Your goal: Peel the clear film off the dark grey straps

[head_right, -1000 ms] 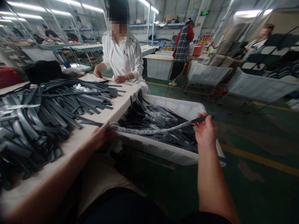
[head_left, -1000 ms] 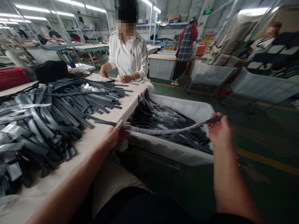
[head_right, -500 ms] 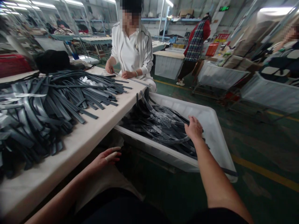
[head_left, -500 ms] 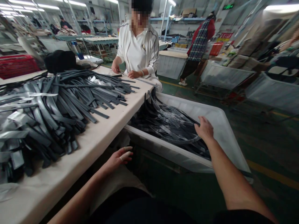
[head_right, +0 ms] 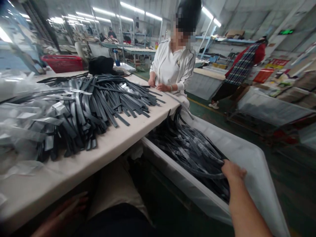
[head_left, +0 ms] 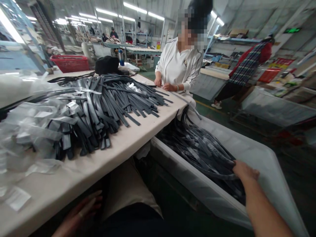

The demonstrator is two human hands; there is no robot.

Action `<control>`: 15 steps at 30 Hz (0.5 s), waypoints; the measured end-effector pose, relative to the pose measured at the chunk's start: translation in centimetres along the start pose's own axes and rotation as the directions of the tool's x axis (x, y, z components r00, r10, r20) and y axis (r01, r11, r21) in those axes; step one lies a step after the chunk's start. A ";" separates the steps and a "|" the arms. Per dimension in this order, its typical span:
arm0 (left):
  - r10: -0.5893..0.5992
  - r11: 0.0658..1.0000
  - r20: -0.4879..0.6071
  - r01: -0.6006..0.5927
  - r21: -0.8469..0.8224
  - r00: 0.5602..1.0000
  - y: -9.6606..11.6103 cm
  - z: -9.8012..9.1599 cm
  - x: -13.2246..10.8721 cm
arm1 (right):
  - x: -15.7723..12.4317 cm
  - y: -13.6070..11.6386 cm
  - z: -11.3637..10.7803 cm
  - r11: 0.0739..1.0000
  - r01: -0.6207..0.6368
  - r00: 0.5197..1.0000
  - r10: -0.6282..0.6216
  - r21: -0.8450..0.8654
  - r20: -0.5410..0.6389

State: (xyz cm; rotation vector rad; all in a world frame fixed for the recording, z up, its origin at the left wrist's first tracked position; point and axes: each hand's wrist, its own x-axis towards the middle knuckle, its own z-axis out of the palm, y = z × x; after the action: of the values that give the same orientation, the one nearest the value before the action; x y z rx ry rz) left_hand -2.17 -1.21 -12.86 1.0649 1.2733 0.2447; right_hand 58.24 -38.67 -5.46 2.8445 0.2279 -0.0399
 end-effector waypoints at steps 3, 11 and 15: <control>0.001 1.000 -0.035 -0.001 0.012 0.999 -1.4 -0.5 0.3 | 0.9 -3.8 -0.6 0.987 0.153 0.981 -0.145 0.056 -0.130; 0.032 0.996 0.008 -0.033 0.082 0.999 -0.8 0.2 0.0 | 6.5 -17.6 -2.9 0.847 0.516 0.840 -0.471 0.129 -0.270; 0.045 0.993 -0.007 -0.044 0.110 0.999 -0.9 -0.3 0.5 | 8.5 -21.0 -3.8 0.843 0.511 0.853 -0.474 0.168 -0.219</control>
State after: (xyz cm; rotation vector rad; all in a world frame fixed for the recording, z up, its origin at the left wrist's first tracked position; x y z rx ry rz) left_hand -2.60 -1.23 -13.84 1.1882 1.2847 0.2154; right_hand 63.25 -16.44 -8.15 2.9203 1.0572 0.0766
